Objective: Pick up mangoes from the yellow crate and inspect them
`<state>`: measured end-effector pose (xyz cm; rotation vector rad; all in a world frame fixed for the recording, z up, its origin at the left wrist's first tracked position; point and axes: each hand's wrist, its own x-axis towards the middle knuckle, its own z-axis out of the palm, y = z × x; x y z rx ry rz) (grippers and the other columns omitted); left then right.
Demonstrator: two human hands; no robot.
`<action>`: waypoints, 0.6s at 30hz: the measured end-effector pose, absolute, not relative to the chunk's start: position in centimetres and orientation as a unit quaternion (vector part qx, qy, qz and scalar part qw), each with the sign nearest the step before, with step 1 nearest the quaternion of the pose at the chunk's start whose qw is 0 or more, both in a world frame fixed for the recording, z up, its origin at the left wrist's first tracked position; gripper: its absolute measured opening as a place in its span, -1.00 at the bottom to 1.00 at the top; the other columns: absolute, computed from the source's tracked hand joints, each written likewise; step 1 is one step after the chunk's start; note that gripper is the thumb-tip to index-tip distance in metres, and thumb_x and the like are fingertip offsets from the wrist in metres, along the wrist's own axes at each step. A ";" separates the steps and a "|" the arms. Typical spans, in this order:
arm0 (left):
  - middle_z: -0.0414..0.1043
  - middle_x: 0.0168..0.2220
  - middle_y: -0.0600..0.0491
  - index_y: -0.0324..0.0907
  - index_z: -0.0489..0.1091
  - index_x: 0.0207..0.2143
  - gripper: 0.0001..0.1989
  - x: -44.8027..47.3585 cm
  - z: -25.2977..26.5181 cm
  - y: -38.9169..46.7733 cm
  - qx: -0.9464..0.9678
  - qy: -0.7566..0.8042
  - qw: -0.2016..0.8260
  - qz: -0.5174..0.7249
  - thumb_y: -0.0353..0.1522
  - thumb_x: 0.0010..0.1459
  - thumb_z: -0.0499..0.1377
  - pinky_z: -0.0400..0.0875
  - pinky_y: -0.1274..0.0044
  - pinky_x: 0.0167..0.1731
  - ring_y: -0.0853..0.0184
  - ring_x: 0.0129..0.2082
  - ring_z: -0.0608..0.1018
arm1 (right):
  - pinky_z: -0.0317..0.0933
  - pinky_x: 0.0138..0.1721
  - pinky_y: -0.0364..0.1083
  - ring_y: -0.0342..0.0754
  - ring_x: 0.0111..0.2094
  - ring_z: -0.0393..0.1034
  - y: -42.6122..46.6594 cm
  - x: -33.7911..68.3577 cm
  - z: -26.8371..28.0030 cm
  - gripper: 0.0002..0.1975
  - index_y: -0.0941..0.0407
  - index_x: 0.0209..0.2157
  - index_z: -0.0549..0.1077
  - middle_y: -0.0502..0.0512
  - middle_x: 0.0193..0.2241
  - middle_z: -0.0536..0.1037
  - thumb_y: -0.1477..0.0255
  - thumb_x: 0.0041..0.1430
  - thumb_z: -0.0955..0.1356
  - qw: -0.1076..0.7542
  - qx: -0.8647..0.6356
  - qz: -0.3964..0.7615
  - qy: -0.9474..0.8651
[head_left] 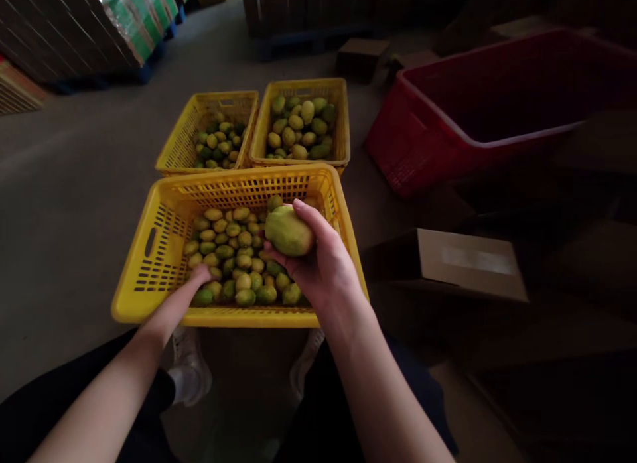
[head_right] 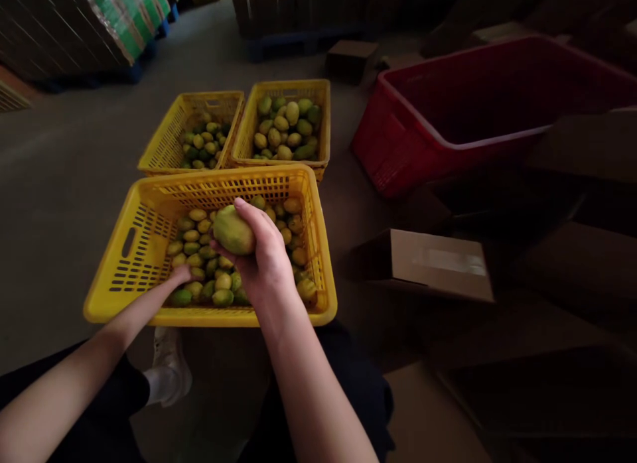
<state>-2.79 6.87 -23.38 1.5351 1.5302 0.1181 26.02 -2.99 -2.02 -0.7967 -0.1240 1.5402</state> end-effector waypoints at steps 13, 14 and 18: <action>0.57 -0.20 0.01 -0.10 0.49 -0.16 -0.36 -2.7 -4.5 6.7 0.578 0.464 0.614 0.270 -0.28 -0.43 0.50 0.43 0.30 -0.03 0.06 -0.09 0.55 | 0.31 -0.58 -0.15 -0.06 -0.48 0.46 -3.5 23.7 -1.0 -0.72 0.10 -0.39 0.45 0.01 -0.46 0.58 0.33 -0.19 0.49 0.652 -0.361 0.645 -0.171; 0.57 -0.20 -0.02 -0.12 0.49 -0.16 -0.38 -2.6 -2.6 5.5 0.528 0.424 0.659 0.327 -0.25 -0.39 0.49 0.45 0.31 -0.05 0.07 -0.10 0.56 | 0.24 -0.65 -0.18 -0.08 -0.54 0.43 -3.6 23.3 -0.9 -0.69 0.10 -0.39 0.44 0.00 -0.48 0.57 0.32 -0.22 0.51 0.650 -0.363 0.638 -0.196; 0.55 -0.17 -0.10 -0.20 0.43 -0.08 -0.37 -2.2 1.0 0.1 0.273 0.242 0.784 0.503 -0.02 -0.14 0.37 0.48 0.38 -0.06 0.15 -0.11 0.58 | -0.01 -0.79 -0.23 -0.18 -0.70 0.28 -4.1 21.8 -0.9 -0.59 0.10 -0.37 0.46 -0.03 -0.59 0.50 0.20 -0.24 0.56 0.615 -0.356 0.644 -0.285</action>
